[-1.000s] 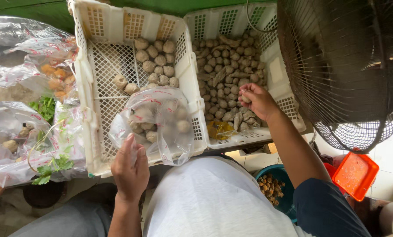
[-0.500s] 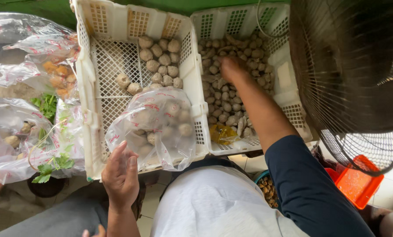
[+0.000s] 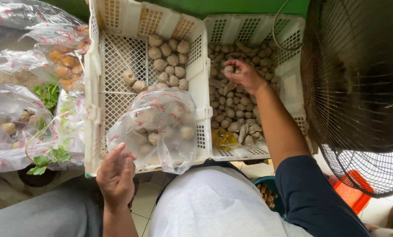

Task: The person transfers small round meatballs from a white crate into a clear plastic bag using both hands. The person repeatedly scoops handfuls from the crate and places them into the bag, which is held open with the left hand.

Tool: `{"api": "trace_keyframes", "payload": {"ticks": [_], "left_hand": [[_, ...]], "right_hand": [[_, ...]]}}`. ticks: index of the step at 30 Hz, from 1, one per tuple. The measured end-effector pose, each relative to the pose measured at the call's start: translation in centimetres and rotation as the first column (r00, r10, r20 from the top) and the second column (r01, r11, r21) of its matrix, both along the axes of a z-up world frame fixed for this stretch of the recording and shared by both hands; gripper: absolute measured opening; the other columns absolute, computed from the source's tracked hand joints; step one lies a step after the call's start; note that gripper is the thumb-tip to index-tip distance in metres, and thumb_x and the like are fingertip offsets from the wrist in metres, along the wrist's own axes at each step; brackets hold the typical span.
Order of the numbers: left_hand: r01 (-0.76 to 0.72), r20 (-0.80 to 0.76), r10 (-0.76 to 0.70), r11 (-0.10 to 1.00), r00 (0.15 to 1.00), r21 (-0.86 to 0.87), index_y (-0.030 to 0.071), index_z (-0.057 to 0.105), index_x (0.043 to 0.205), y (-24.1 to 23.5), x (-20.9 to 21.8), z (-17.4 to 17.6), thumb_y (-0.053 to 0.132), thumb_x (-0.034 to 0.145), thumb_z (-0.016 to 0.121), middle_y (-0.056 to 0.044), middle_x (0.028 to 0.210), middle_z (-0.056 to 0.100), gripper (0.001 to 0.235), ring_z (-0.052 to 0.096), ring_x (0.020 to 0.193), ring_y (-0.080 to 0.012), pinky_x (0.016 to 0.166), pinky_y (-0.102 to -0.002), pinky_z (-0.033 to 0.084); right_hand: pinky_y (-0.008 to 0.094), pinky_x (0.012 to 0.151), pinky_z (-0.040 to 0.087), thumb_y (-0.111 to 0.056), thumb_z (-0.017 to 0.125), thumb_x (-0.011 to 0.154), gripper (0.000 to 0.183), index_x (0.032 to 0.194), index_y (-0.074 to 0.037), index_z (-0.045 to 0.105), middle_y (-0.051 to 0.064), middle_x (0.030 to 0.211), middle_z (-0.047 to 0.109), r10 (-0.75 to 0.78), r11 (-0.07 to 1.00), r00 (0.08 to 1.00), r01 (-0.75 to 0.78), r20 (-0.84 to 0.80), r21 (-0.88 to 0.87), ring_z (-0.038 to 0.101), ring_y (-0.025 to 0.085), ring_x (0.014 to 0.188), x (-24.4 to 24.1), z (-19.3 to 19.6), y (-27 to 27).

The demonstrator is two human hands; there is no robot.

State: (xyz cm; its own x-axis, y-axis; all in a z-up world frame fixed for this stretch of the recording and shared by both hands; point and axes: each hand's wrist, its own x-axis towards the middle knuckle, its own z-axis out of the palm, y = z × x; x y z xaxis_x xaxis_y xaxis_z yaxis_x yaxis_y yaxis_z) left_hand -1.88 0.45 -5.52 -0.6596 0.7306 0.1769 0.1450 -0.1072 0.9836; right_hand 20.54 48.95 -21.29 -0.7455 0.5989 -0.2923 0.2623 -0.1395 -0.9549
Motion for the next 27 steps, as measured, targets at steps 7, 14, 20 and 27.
{"api": "trace_keyframes", "payload": {"ticks": [7,14,20,27], "left_hand": [[0.077,0.019,-0.077,0.997,0.997,0.020,0.002,0.057,0.142,0.1,-0.5,0.2,-0.004,0.103,0.057,-0.008,0.099,0.066,0.039,0.051,0.069,-0.0030,0.057,-0.017,0.041],[0.122,0.023,-0.123,0.992,0.992,0.038,0.002,0.056,0.142,-0.1,-0.8,0.3,-0.003,0.103,0.057,-0.008,0.099,0.066,0.038,0.051,0.068,-0.0026,0.057,-0.018,0.042],[0.124,-0.003,-0.124,0.992,0.992,0.022,0.001,0.057,0.142,-0.7,-1.0,0.3,-0.005,0.103,0.058,-0.008,0.099,0.066,0.039,0.052,0.070,-0.0039,0.060,-0.018,0.043],[0.152,-0.022,-0.151,0.988,0.988,0.021,0.001,0.058,0.141,-0.6,-1.1,0.3,-0.004,0.105,0.059,-0.008,0.098,0.065,0.036,0.053,0.066,-0.0038,0.061,-0.019,0.044]], "right_hand": [[0.029,0.068,0.052,-0.063,0.056,0.103,0.070,0.153,-0.014,0.051,0.014,0.135,0.068,-0.275,0.756,0.826,-0.130,-0.492,-0.641,0.064,0.015,0.092,4.3,4.8,-5.0],[0.039,0.081,0.056,-0.064,0.051,0.094,0.056,0.142,-0.037,0.049,0.012,0.137,0.063,-0.435,0.742,0.857,0.167,-0.277,-0.649,0.063,0.024,0.106,5.0,6.3,-7.8],[0.037,0.099,0.056,-0.014,0.063,0.100,0.034,0.132,-0.009,0.053,0.007,0.122,0.063,-0.474,0.797,0.815,0.236,-0.333,-0.556,0.063,0.022,0.110,9.0,4.9,-9.3],[0.027,0.077,0.058,-0.015,0.061,0.103,0.022,0.125,-0.011,0.059,0.004,0.105,0.065,-0.432,0.887,0.894,0.445,0.122,-0.122,0.067,0.014,0.092,13.0,4.0,-11.3]]}}
